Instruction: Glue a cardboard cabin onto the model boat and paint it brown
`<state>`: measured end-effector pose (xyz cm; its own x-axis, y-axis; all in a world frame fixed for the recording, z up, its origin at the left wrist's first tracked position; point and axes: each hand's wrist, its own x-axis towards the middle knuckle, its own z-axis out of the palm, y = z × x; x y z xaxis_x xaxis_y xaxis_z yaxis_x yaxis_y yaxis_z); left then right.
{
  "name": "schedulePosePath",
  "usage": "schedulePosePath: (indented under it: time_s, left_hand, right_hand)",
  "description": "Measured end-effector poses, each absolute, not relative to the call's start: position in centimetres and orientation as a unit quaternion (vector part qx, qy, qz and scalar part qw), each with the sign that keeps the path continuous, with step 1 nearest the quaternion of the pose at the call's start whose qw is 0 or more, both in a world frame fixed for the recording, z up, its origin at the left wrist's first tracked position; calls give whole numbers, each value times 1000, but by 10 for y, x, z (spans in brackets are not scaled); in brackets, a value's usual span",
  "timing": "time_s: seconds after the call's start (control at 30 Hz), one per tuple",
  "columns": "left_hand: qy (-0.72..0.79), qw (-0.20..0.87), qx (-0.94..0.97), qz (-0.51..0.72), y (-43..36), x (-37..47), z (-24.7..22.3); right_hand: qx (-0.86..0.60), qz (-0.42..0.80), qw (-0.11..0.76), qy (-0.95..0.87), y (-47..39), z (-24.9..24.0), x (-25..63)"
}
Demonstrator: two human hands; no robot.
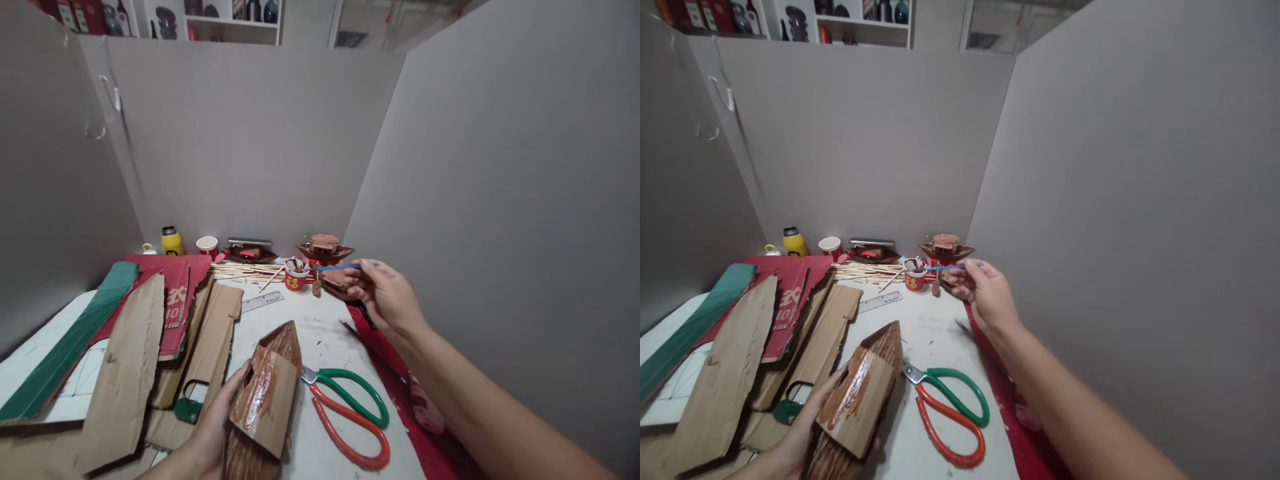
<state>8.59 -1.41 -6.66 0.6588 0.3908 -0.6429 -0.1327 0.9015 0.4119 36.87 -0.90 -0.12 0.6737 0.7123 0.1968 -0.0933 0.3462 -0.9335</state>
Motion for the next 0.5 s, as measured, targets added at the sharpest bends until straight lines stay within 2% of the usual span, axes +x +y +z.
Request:
schedulePosePath:
  time_s: [0.27,0.5]
  left_hand:
    - [376,903,159,135,-15,87,-60]
    - [378,902,164,127,-15,87,-55]
  right_hand:
    - [-477,329,760,-294,-106,-19,311]
    - [-456,320,778,-292,-118,-41,298]
